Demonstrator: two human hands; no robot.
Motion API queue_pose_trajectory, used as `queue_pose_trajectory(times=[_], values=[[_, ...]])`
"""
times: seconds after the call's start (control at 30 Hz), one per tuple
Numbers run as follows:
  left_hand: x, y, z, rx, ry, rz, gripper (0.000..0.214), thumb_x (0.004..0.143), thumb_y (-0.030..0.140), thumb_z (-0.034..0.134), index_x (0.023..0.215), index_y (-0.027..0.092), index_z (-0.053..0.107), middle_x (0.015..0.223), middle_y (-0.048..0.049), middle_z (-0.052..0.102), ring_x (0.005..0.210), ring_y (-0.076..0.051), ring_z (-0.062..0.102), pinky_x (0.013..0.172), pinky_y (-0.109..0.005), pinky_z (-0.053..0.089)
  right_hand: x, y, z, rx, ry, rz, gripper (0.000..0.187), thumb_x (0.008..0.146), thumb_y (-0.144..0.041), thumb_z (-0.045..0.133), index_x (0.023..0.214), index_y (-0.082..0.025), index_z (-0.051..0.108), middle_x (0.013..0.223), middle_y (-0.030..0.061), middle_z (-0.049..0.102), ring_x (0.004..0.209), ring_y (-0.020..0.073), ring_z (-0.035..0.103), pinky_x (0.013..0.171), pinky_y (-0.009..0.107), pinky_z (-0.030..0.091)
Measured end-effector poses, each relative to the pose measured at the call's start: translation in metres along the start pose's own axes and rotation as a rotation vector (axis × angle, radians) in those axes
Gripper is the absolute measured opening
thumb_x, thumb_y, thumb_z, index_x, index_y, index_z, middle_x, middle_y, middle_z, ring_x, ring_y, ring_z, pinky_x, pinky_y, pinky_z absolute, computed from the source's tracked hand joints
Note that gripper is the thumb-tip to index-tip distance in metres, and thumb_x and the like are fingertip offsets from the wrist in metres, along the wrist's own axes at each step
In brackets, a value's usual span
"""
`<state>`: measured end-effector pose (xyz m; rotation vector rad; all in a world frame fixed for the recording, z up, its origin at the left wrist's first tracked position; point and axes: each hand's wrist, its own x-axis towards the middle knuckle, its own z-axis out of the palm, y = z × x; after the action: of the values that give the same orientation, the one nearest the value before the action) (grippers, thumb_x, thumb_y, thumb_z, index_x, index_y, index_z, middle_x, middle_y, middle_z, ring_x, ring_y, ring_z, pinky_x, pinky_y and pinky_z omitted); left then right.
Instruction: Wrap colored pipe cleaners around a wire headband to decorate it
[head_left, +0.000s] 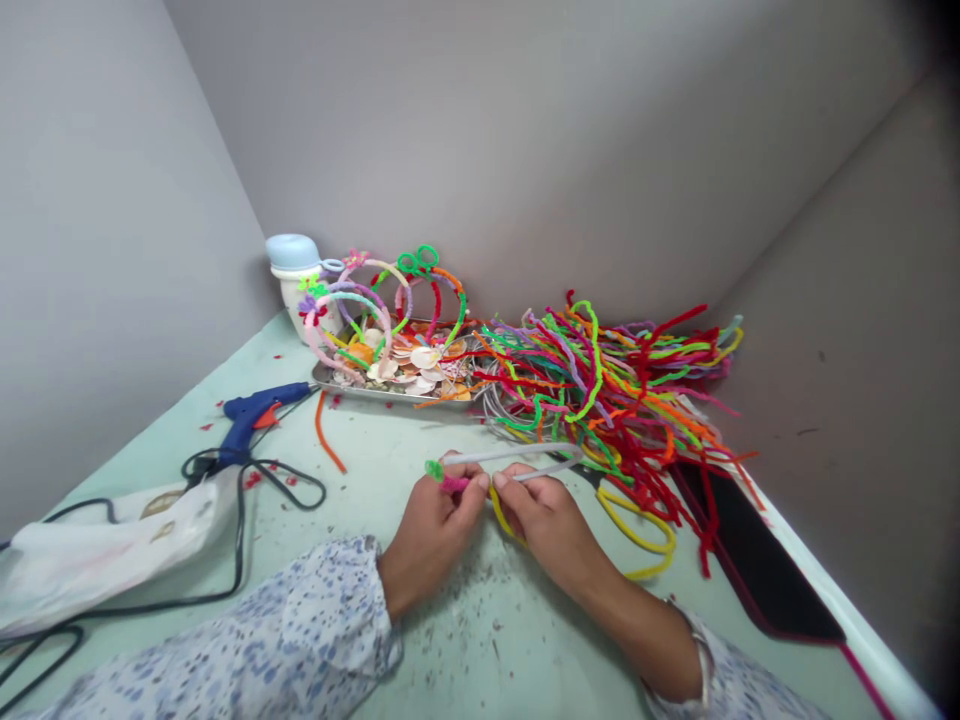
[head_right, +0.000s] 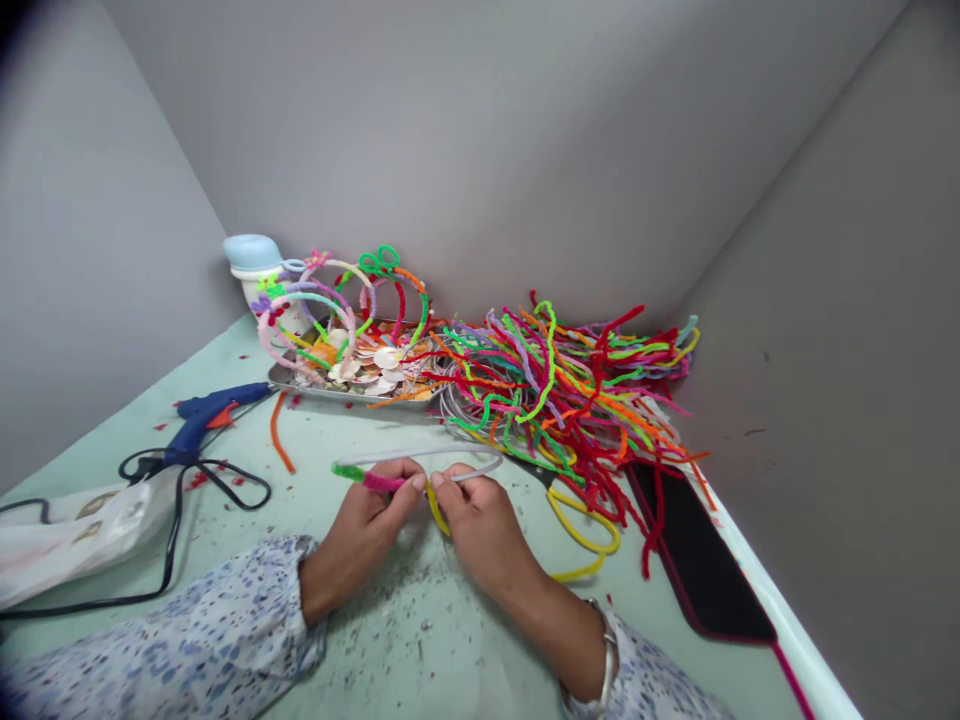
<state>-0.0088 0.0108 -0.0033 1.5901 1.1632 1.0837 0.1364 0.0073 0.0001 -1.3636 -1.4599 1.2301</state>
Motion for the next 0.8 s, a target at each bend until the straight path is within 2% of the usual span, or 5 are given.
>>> queue_pose_trajectory(times=[0.2, 0.33, 0.47, 0.8], values=[[0.003, -0.002, 0.002, -0.082, -0.010, -0.055, 0.027, 0.091, 0.036, 0.046, 0.075, 0.017, 0.055, 0.067, 0.0021, 0.049, 0.066, -0.013, 0.044, 0.062, -0.024, 0.036, 0.004, -0.009, -0.009, -0.154, 0.016, -0.099, 0.042, 0.090, -0.044, 0.044, 0.055, -0.021, 0.037, 0.056, -0.0038, 0.037, 0.052, 0.0114, 0.036, 0.050, 0.025, 0.030], [0.004, -0.004, 0.002, -0.124, -0.016, -0.100, 0.026, 0.090, 0.036, 0.046, 0.072, 0.017, 0.051, 0.063, 0.0041, 0.041, 0.061, -0.012, 0.038, 0.057, -0.023, 0.032, 0.005, -0.014, -0.015, -0.234, 0.053, -0.106, 0.039, 0.090, -0.044, 0.045, 0.060, -0.020, 0.049, 0.056, -0.0033, 0.042, 0.053, 0.0125, 0.039, 0.050, 0.025, 0.031], [0.004, -0.006, 0.001, -0.133, -0.021, -0.123, 0.026, 0.090, 0.037, 0.046, 0.073, 0.018, 0.050, 0.061, 0.0049, 0.037, 0.058, -0.011, 0.035, 0.054, -0.022, 0.030, 0.006, -0.015, -0.019, -0.228, 0.040, -0.077, 0.034, 0.088, -0.043, 0.048, 0.063, -0.019, 0.052, 0.050, -0.0050, 0.039, 0.048, 0.0117, 0.037, 0.047, 0.025, 0.027], [0.009, -0.009, 0.000, -0.134, -0.049, -0.116, 0.028, 0.087, 0.039, 0.048, 0.070, 0.017, 0.049, 0.060, 0.0053, 0.038, 0.056, -0.011, 0.036, 0.054, -0.022, 0.031, 0.008, -0.015, -0.020, -0.204, -0.007, -0.103, 0.030, 0.086, -0.035, 0.049, 0.061, -0.020, 0.049, 0.051, -0.0056, 0.042, 0.049, 0.0111, 0.038, 0.049, 0.024, 0.030]])
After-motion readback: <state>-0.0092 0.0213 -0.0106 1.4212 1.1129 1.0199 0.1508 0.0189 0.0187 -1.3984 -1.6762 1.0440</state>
